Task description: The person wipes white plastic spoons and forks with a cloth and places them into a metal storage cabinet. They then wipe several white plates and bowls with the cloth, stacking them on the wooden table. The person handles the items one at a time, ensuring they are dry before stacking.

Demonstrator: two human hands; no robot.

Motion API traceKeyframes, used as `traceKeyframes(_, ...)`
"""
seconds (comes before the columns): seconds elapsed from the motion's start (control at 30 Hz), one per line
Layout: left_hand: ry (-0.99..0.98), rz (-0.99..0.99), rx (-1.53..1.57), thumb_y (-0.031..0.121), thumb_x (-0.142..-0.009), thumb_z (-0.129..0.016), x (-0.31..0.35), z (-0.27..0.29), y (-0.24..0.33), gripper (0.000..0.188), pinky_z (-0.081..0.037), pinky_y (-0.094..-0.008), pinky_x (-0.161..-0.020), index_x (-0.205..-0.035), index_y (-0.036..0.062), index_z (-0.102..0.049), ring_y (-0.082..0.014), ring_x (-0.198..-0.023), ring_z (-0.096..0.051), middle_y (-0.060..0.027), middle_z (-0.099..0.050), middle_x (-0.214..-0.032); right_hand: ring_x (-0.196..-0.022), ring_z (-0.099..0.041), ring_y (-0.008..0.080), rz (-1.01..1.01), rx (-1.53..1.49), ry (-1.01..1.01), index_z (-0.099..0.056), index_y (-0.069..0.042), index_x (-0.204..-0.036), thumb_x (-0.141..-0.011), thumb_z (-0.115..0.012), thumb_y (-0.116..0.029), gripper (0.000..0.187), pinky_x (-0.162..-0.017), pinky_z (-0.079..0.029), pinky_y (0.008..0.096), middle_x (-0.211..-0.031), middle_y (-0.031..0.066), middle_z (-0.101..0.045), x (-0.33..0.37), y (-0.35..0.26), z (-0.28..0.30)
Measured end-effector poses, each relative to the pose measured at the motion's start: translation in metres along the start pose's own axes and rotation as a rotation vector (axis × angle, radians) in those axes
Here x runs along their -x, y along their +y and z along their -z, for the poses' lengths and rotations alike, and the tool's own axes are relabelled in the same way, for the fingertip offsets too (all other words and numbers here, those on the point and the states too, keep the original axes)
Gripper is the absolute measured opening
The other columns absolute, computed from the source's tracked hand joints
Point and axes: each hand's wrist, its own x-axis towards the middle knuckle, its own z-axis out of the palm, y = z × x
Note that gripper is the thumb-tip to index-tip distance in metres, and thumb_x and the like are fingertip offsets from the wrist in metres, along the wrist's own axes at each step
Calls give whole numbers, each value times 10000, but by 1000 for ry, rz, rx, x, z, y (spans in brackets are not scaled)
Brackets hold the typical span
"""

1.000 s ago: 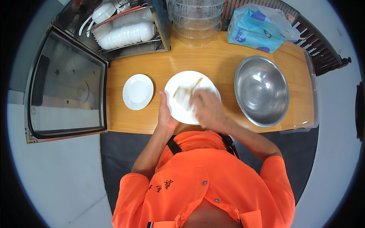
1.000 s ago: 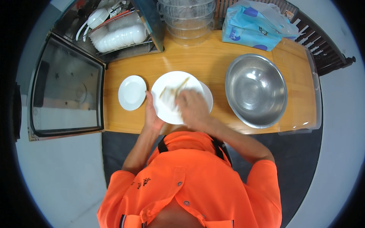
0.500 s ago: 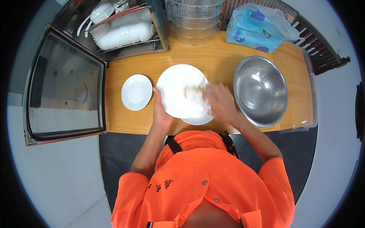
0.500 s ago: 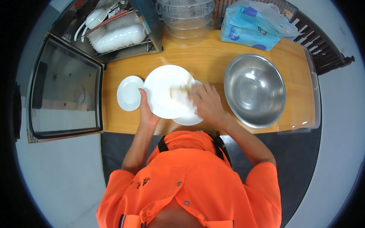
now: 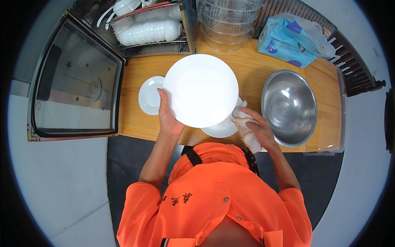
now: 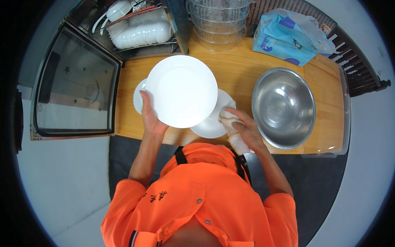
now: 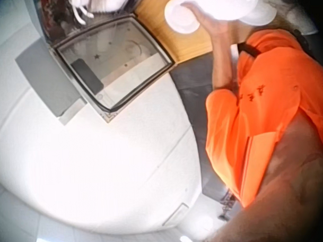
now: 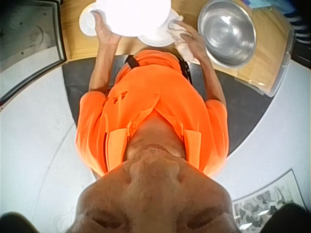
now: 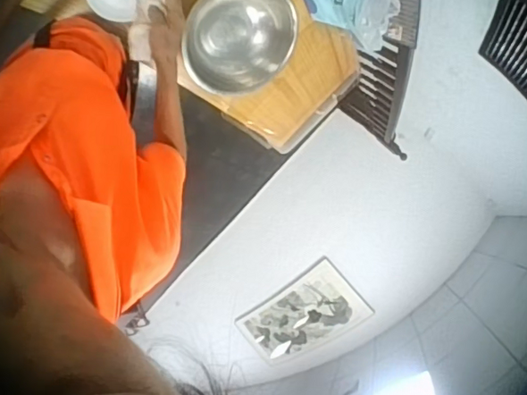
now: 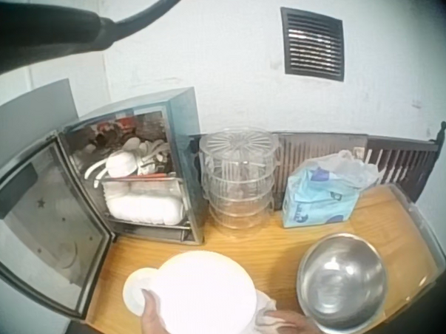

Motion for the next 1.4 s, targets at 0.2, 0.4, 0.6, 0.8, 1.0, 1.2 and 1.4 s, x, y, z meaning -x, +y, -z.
traceKeyframes(0.2,-20,68,20,584,-892,-436,1,7,-11,732,-392,-452,-1024,-1393,61,-326,-295,-1253,-429,-131,-425,-1371,-909,-600,133,-171,-268,-109,-578,-10,-1196,-882,-582,-155,346,-786,-487,259,-1031,95,-641,-10,-33,-14)
traceKeyframes(0.4,34,93,-67,498,-917,-477,11,17,-21,657,-440,-426,-971,-1375,46,-345,-279,-1188,-485,-133,-463,-1330,-808,-606,110,-124,-207,-78,-633,48,-1073,-850,-612,-132,288,-700,-491,244,-913,77,-664,-21,-24,-32)
traceKeyframes(0.6,159,102,-665,138,-837,-670,21,69,4,312,-540,-293,-719,-1089,-40,-627,-166,-854,-646,-116,-671,-964,-761,-597,92,-217,-276,-138,-642,68,-1045,-850,-611,-125,276,-675,-485,233,-876,70,-668,-18,-7,-44)
traceKeyframes(0.8,462,63,-680,3,-741,-720,20,134,45,308,-547,-306,-731,-1024,-86,-638,-194,-791,-658,-135,-678,-928,-753,-582,88,-219,-195,-115,-620,64,-1073,-880,-630,-187,317,-682,-478,228,-894,52,-659,-14,18,-56)
traceKeyframes(1.0,705,-206,-594,0,-773,-702,-11,217,91,214,-552,-291,-628,-963,-71,-633,-175,-748,-635,-121,-654,-907,-706,-612,106,-279,-405,52,-623,57,-1012,-882,-630,-154,248,-606,-490,226,-862,83,-660,-1,5,-30)
traceKeyframes(1.2,834,-233,-555,-28,-766,-703,-43,245,90,146,-561,-311,-640,-885,-39,-619,-190,-770,-622,-113,-625,-911,-687,-621,108,-225,-461,224,-631,31,-989,-857,-660,-172,243,-612,-501,231,-836,75,-663,16,-4,-25)
traceKeyframes(1.4,831,-222,-558,-19,-763,-712,-56,254,85,157,-569,-308,-652,-887,-45,-619,-197,-806,-614,-121,-621,-910,-706,-612,109,-181,-511,357,-626,40,-990,-831,-694,-157,261,-622,-496,228,-871,80,-659,32,0,-4)
